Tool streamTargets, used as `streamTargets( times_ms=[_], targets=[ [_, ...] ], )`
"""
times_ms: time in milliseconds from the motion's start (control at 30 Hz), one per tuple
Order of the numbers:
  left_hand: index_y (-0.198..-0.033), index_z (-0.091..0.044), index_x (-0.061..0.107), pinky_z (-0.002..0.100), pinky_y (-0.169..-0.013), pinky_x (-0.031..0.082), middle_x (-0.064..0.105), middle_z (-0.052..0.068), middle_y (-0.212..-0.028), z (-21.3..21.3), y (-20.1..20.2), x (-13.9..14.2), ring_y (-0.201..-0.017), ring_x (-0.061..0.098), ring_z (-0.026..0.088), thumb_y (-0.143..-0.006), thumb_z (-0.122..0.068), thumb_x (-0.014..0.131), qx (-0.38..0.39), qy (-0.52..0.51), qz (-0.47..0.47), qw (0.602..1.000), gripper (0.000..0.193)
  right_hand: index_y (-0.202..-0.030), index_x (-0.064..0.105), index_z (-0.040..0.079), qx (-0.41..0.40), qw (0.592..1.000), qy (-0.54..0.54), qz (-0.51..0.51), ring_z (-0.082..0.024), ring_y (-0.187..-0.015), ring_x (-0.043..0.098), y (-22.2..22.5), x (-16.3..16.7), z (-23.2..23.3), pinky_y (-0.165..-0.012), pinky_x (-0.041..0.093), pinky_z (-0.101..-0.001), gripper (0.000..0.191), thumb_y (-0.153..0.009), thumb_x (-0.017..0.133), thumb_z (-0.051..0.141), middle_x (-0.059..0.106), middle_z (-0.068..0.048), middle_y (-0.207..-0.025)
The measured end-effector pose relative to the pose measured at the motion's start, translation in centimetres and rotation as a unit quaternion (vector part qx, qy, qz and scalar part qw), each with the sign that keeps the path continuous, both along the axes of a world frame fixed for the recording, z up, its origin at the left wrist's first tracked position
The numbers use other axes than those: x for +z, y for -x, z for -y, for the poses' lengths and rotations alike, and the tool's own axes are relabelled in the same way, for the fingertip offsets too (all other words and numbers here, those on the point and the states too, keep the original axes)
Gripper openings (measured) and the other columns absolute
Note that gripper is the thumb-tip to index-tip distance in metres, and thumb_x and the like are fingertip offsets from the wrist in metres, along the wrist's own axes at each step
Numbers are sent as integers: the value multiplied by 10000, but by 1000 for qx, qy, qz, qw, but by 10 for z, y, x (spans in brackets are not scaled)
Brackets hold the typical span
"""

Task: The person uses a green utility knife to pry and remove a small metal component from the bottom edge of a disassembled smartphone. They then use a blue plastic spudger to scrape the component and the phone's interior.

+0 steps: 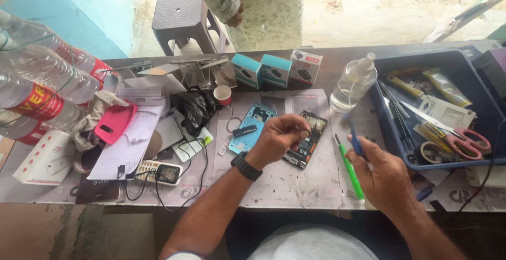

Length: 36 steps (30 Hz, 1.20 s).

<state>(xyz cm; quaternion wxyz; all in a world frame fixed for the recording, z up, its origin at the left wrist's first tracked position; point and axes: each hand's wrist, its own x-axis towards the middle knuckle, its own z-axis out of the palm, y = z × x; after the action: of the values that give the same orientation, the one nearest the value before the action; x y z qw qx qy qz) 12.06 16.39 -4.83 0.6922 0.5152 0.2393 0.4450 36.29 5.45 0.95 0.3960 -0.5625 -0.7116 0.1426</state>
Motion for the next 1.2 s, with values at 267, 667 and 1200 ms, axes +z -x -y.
streamTargets(
  times_ms=[267, 667, 1200],
  targets=[
    [-1017, -69, 723, 195, -555, 487, 724, 22, -1002, 1, 11, 1, -701, 585, 49, -959, 36, 703, -26, 35, 86, 995, 122, -1372, 639, 162, 56, 998, -3, 1, -157, -729, 712, -3, -8, -12, -637, 593, -307, 518, -877, 727, 41, 737, -79, -920],
    [-1103, -81, 714, 209, -590, 476, 717, 40, -1069, 6, 16, 0, -745, 576, 48, -1003, 38, 689, -18, -16, 125, 992, 157, -1385, 688, 122, 40, 992, -64, 98, -181, -789, 708, 10, 5, 1, -654, 580, -294, 406, -1017, 724, -45, 709, -110, -992],
    [-1103, -63, 711, 215, -576, 462, 723, 37, -1065, 12, 13, -3, -719, 571, 49, -981, 131, 632, 2, 17, 103, 995, 242, -1305, 714, 117, 34, 983, -106, 146, -229, -733, 663, 28, 5, -3, -622, 531, -365, 421, -930, 739, -71, 697, -114, -926]
  ],
)
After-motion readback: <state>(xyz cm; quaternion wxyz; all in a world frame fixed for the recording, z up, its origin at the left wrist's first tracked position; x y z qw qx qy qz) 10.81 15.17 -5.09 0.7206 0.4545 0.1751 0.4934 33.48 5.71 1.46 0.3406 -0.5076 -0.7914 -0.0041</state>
